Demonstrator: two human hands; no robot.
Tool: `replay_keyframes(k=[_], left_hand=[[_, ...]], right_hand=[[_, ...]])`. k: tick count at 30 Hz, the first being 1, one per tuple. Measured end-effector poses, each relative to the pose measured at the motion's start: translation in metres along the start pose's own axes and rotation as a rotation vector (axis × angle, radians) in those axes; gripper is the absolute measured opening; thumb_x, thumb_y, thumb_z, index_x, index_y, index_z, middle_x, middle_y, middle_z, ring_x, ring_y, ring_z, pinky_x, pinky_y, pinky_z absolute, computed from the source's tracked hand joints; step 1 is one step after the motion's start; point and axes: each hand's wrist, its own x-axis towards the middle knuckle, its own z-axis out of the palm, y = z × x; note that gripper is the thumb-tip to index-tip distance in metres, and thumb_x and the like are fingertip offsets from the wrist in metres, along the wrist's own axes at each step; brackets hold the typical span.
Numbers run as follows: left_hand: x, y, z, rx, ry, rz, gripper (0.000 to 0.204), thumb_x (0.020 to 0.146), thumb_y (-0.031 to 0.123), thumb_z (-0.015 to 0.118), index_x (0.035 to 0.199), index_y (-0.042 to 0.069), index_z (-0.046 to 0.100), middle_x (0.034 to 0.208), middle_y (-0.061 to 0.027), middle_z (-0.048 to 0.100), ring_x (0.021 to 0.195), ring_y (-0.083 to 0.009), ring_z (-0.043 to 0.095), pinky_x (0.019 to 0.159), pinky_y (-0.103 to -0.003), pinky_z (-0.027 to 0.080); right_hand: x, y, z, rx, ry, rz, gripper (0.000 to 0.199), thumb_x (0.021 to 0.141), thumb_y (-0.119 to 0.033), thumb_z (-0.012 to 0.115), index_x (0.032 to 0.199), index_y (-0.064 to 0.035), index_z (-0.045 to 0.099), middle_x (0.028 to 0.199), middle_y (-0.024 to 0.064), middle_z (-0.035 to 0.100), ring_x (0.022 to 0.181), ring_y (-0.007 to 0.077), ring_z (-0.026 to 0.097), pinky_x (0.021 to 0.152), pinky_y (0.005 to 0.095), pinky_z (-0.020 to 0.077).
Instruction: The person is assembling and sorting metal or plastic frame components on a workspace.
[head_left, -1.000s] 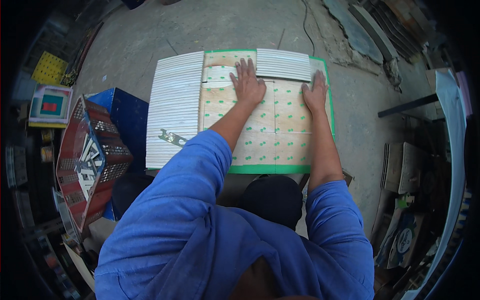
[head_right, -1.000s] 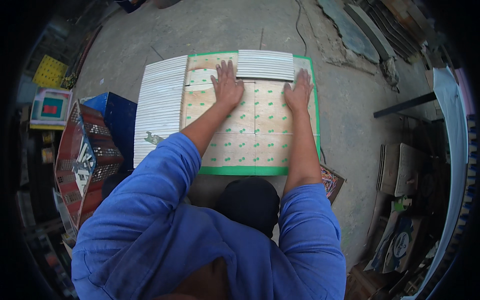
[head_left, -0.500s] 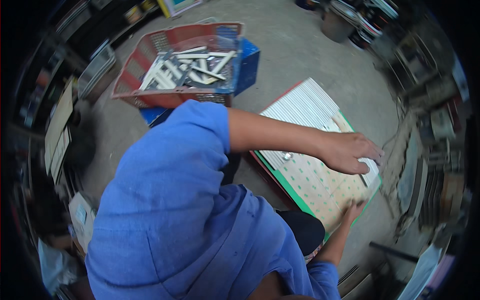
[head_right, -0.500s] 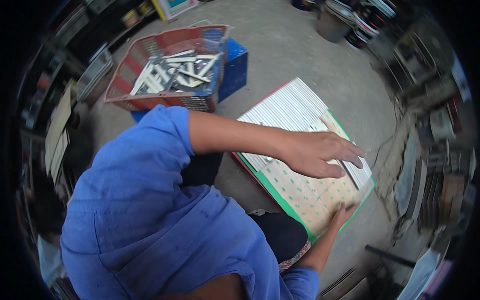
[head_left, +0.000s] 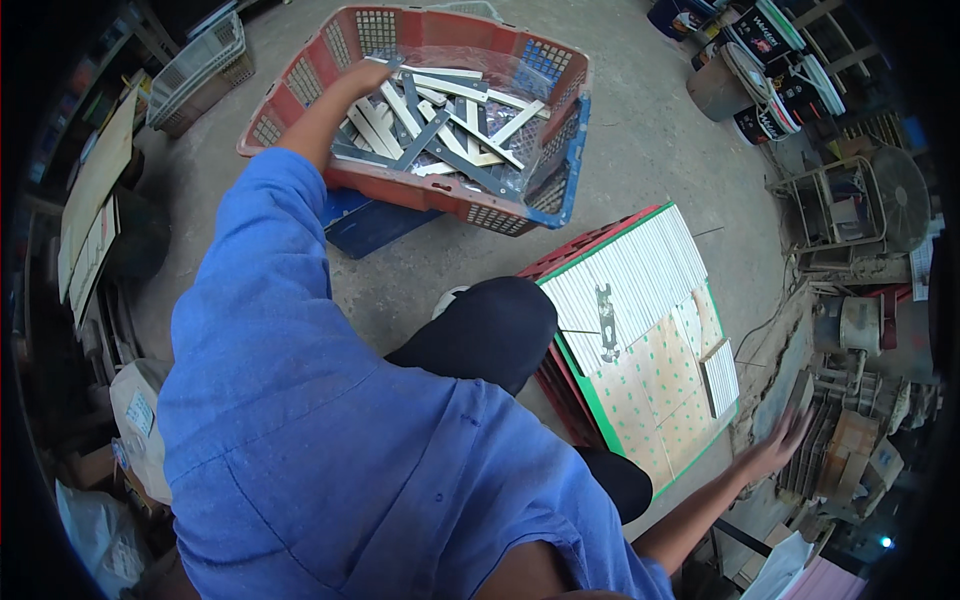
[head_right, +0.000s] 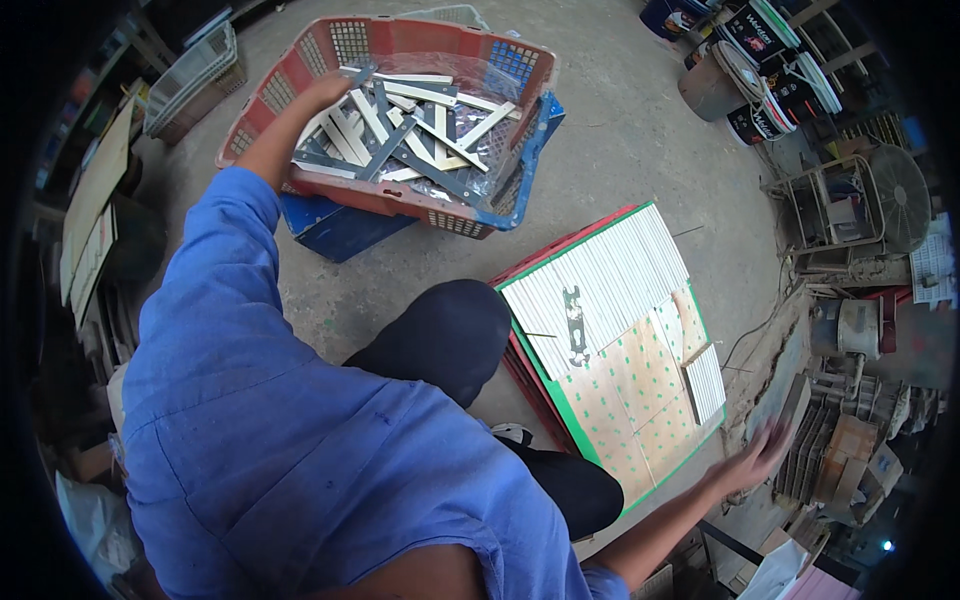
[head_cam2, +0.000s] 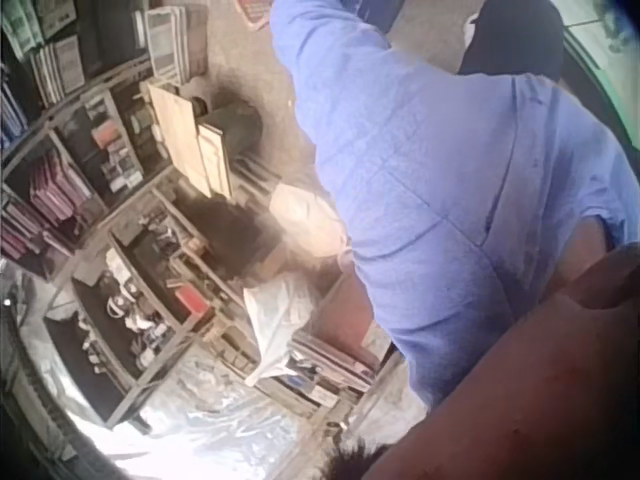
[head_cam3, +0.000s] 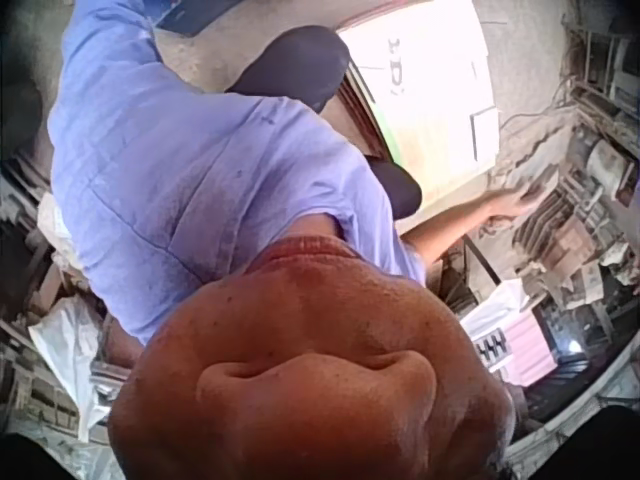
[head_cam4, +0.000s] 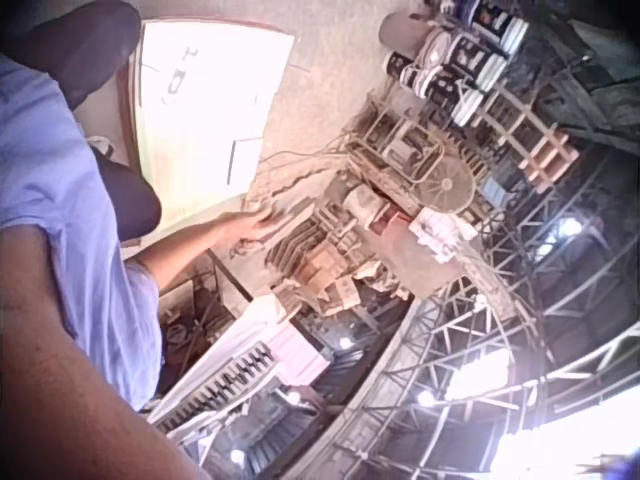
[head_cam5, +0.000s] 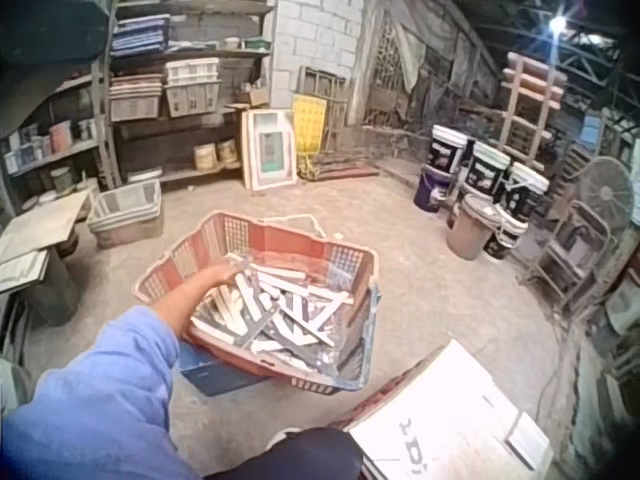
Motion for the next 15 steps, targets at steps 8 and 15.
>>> replay_keyframes(k=[8, 15], left_hand=[[-0.005, -0.077, 0.038, -0.184, -0.199, -0.248, 0.059, 0.074, 0.041, 0.045, 0.114, -0.002, 0.054, 0.118, -0.0224, 0.052, 0.11, -0.0336, 0.051, 0.092, -0.038, 0.039], [-0.021, -0.022, 0.017, -0.143, -0.252, -0.339, 0.056, 0.077, 0.039, 0.046, 0.122, 0.006, 0.05, 0.125, -0.0139, 0.05, 0.112, -0.0278, 0.051, 0.094, -0.037, 0.04]], right_hand=[[-0.043, -0.2, 0.336, 0.266, -1.198, -0.316, 0.057, 0.077, -0.023, 0.061, 0.128, -0.0039, 0.043, 0.121, 0.0162, 0.052, 0.108, 0.025, 0.053, 0.091, 0.0357, 0.0421], [-0.157, -0.191, 0.51, -0.57, -1.447, -0.664, 0.116, 0.058, -0.066, 0.065, 0.142, -0.0166, 0.003, 0.143, 0.0215, 0.017, 0.13, 0.0397, 0.02, 0.103, 0.0488, 0.0262]])
